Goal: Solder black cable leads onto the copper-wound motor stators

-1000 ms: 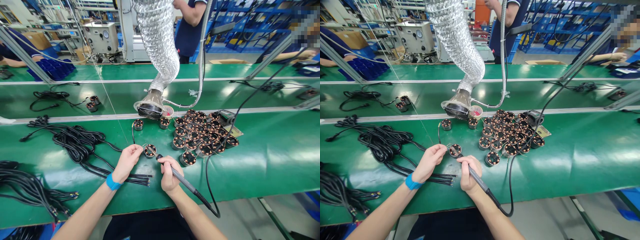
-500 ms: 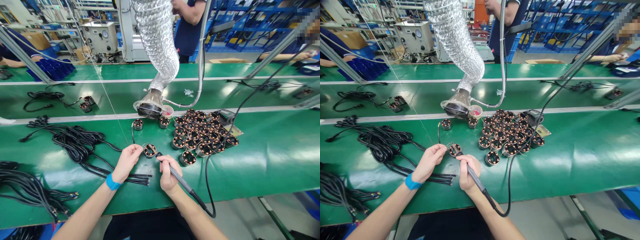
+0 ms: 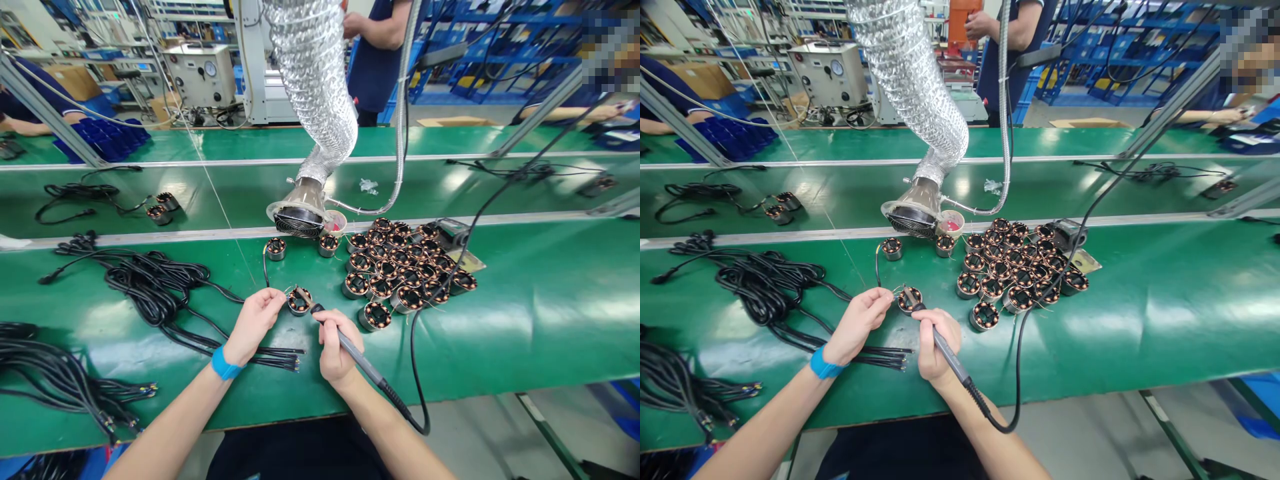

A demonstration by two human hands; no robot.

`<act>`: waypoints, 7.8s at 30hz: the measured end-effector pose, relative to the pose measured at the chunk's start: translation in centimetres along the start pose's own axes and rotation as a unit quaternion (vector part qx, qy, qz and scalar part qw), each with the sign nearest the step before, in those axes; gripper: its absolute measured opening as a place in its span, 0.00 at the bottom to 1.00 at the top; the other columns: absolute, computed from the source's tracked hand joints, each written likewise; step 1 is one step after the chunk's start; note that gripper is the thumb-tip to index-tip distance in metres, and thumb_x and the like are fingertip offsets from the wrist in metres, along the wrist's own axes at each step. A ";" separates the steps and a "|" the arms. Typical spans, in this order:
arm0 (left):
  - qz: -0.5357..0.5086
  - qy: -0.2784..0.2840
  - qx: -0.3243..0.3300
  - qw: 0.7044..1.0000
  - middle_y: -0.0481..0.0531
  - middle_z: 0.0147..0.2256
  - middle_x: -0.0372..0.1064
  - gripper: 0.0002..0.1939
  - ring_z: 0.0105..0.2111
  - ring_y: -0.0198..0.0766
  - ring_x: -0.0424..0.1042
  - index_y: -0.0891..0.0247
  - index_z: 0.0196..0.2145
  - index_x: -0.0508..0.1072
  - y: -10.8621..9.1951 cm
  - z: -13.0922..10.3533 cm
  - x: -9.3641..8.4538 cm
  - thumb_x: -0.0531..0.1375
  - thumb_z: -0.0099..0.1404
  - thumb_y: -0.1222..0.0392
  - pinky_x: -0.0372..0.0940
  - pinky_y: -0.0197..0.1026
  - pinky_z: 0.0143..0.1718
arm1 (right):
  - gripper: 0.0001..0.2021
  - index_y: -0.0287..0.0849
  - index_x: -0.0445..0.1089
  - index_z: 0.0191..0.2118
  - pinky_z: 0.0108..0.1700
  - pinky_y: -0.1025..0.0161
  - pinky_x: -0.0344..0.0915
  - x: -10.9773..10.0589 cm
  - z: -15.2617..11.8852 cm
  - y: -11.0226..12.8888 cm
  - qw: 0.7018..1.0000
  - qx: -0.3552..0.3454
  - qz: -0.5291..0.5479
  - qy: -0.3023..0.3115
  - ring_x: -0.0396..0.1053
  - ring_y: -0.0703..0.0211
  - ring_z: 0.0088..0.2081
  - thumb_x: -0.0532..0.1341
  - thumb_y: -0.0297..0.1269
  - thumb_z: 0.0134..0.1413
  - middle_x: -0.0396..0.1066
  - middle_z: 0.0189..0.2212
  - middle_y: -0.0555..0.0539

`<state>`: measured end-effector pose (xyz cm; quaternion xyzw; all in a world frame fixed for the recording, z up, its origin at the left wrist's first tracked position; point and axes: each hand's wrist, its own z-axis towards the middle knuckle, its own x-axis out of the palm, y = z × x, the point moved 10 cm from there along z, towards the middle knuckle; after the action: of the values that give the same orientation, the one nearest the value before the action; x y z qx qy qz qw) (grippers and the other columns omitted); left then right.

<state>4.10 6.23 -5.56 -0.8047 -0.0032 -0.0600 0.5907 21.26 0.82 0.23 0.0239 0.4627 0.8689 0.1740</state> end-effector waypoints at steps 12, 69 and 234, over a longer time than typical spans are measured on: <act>-0.016 0.037 -0.011 0.999 0.41 0.23 0.50 0.17 0.18 0.23 0.43 0.66 0.33 0.69 0.2 0.1 0.3 0.64 0.62 0.47 0.38 0.33 0.19 | 0.11 0.45 0.72 0.40 0.35 0.60 0.64 0.1 0.3 0.5 1.000 -0.013 0.000 0.003 0.70 0.61 0.28 0.52 0.29 0.64 0.74 0.28 0.51; 0.075 0.020 0.029 0.997 0.57 0.35 0.79 0.13 0.35 0.41 0.73 0.66 0.31 0.82 -1.3 0.0 -0.8 0.67 0.58 0.52 0.65 0.38 0.40 | 0.30 0.50 0.61 0.60 0.51 0.58 0.71 4.6 1.1 -2.2 0.984 0.050 -0.071 0.158 0.72 0.58 0.45 0.60 0.23 0.51 0.61 0.51 0.44; 0.278 -0.118 0.219 0.928 0.43 0.24 0.63 0.31 0.22 0.32 0.62 0.58 0.57 0.69 -5.8 -1.5 -3.9 0.63 0.60 0.42 0.59 0.32 0.26 | 0.28 0.41 0.64 0.60 0.53 0.55 0.72 -5.1 -1.4 4.0 0.948 -0.199 -0.243 0.054 0.69 0.52 0.54 0.55 0.16 0.54 0.66 0.51 0.37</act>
<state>-0.38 6.78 -0.01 -0.6251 0.1382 0.2039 0.7406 24.67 -4.00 3.34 -0.1717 0.2806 0.8749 0.3555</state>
